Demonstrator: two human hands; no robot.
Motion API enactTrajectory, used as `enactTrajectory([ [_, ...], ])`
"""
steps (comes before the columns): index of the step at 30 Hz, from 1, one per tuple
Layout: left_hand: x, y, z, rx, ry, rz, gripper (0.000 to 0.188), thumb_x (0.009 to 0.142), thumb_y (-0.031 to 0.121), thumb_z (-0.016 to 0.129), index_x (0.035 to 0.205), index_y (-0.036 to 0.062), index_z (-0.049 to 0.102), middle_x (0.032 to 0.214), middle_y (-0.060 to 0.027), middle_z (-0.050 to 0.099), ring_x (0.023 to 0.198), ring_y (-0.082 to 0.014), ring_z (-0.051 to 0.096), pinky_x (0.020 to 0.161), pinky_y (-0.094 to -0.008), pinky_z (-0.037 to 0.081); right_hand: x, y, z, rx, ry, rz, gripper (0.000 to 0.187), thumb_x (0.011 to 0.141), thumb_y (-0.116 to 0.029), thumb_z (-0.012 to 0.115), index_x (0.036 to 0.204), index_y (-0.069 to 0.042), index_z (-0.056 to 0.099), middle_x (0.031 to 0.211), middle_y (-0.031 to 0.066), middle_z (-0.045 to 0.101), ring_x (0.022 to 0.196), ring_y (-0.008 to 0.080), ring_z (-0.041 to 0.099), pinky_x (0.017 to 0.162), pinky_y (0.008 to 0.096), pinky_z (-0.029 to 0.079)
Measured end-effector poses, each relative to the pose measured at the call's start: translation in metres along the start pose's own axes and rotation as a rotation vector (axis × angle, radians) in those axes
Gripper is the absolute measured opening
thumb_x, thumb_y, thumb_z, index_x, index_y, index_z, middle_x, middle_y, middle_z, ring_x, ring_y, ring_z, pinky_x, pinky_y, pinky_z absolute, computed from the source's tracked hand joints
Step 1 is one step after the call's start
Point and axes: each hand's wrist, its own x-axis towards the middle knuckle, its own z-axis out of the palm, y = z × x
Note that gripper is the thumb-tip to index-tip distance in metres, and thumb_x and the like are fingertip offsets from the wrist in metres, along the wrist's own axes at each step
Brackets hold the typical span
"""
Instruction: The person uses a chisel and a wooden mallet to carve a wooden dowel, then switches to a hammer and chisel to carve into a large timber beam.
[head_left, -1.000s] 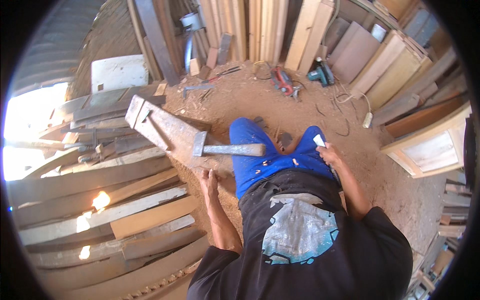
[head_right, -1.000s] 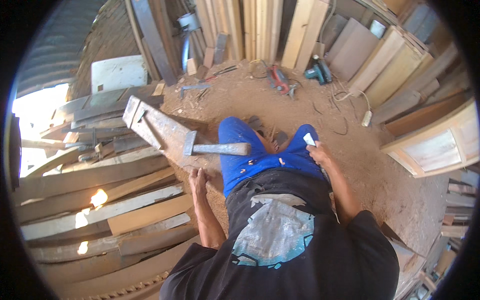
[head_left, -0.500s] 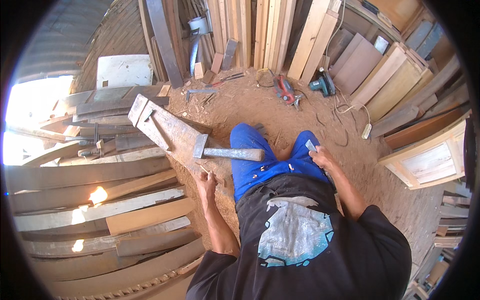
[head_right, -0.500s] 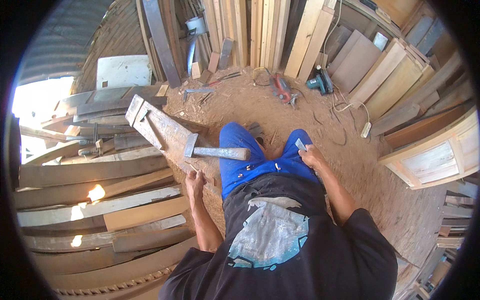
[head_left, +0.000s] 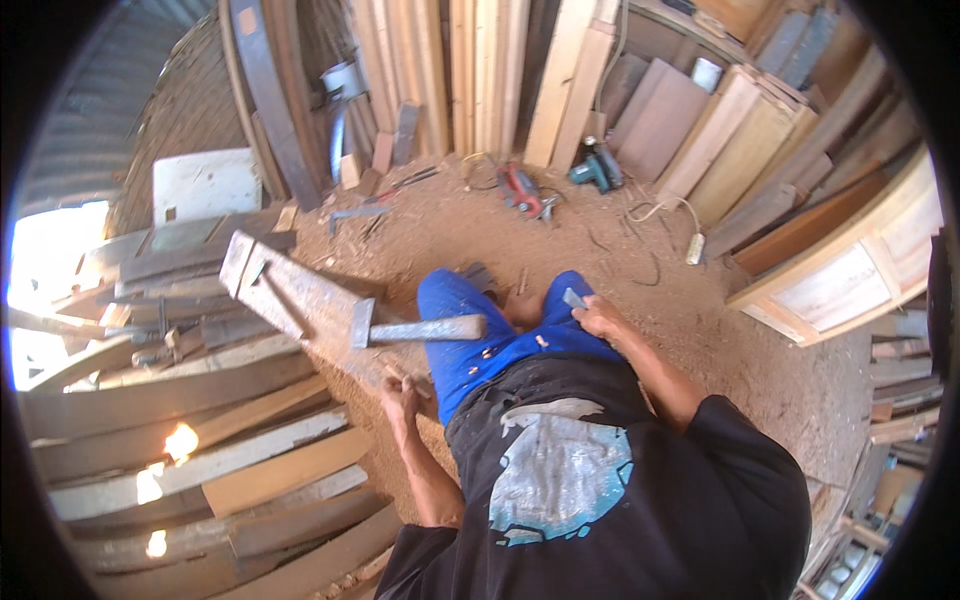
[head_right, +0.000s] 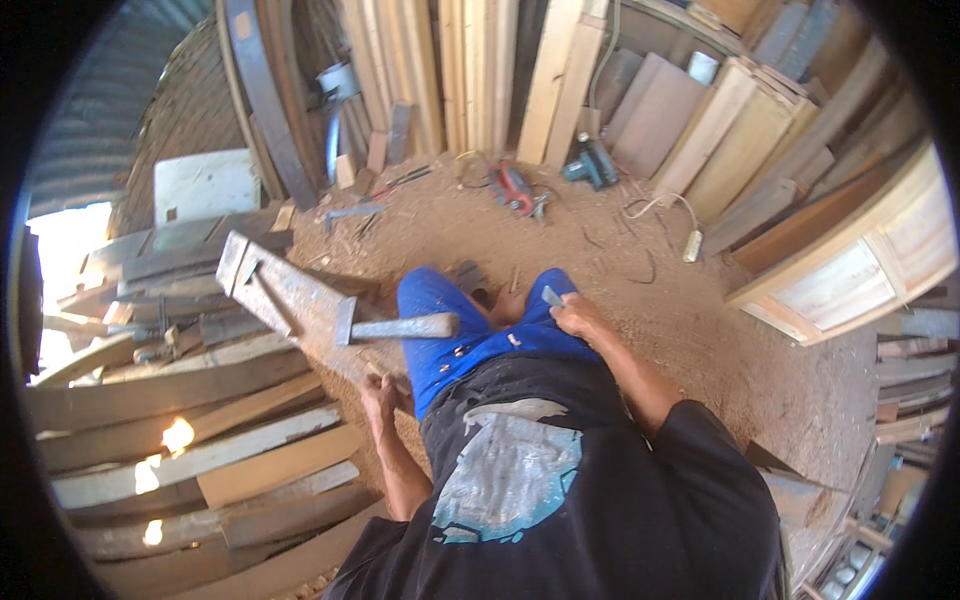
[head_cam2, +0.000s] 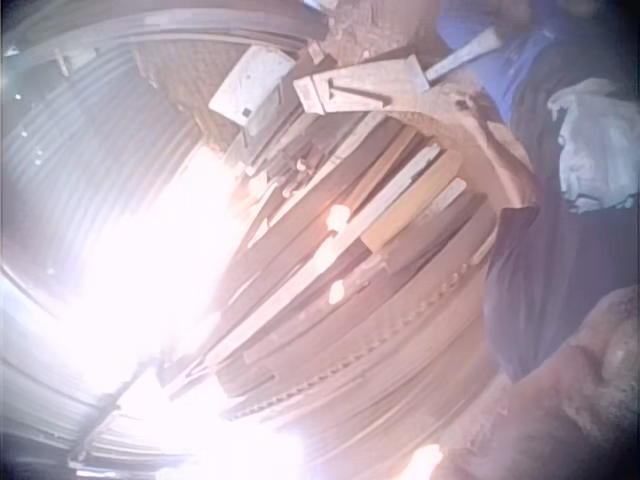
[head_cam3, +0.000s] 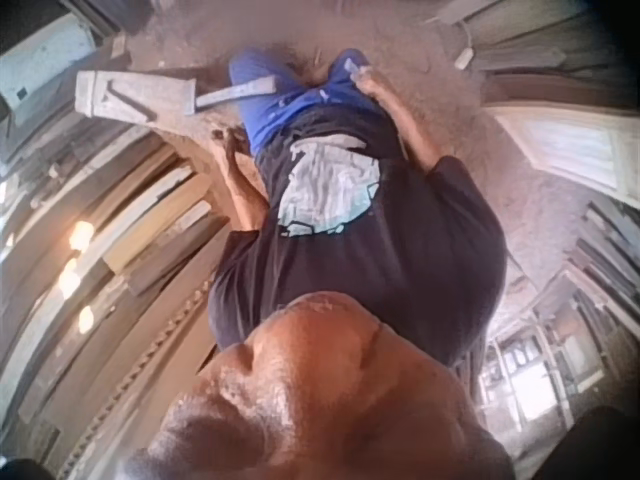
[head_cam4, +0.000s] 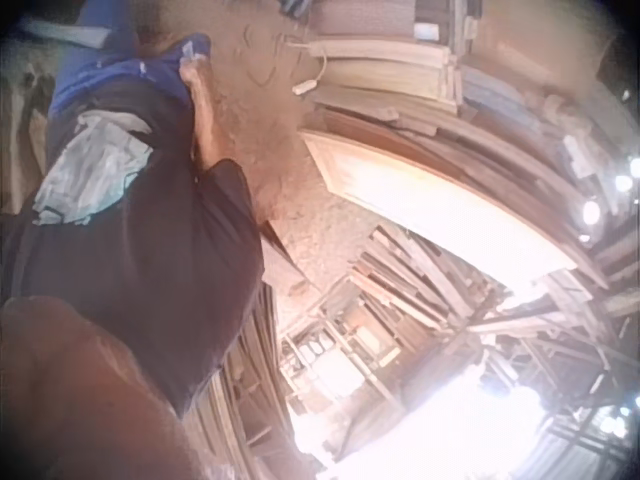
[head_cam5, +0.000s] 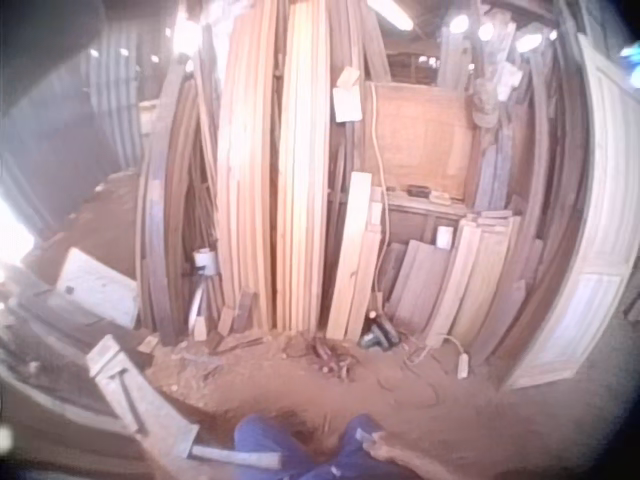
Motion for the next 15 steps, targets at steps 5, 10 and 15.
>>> enactTrajectory([
  [5,0.002,0.006,-0.001,-0.031,-0.062,0.025,0.031,0.084,0.026,0.065,0.093,-0.0032,0.059,0.078,-0.0172,0.066,0.072,-0.0263,0.064,0.068,-0.0382,0.050,-0.004,0.001,0.001,-0.044,0.089,-0.029,0.051,0.087,-0.036,0.054,0.116,0.006,0.058,0.116,0.0290,0.059,0.111,0.0397,0.057,0.093,0.0439,0.045],
  [10,0.013,-0.004,0.001,-0.019,-0.044,0.097,0.034,0.083,0.029,0.065,0.084,-0.0047,0.060,0.078,-0.0193,0.065,0.074,-0.0296,0.064,0.069,-0.0412,0.049,-0.020,-0.006,-0.015,-0.066,0.049,-0.010,0.050,0.088,-0.035,0.051,0.116,0.006,0.059,0.112,0.0292,0.061,0.107,0.0420,0.059,0.094,0.0460,0.045],
  [15,0.026,-0.019,0.007,-0.005,-0.034,0.104,0.033,0.081,0.027,0.066,0.081,-0.0047,0.058,0.075,-0.0197,0.064,0.072,-0.0306,0.063,0.068,-0.0419,0.049,-0.032,-0.015,-0.021,-0.066,0.036,-0.020,0.047,0.089,-0.035,0.052,0.110,0.006,0.060,0.113,0.0292,0.060,0.107,0.0425,0.058,0.092,0.0467,0.044],
])
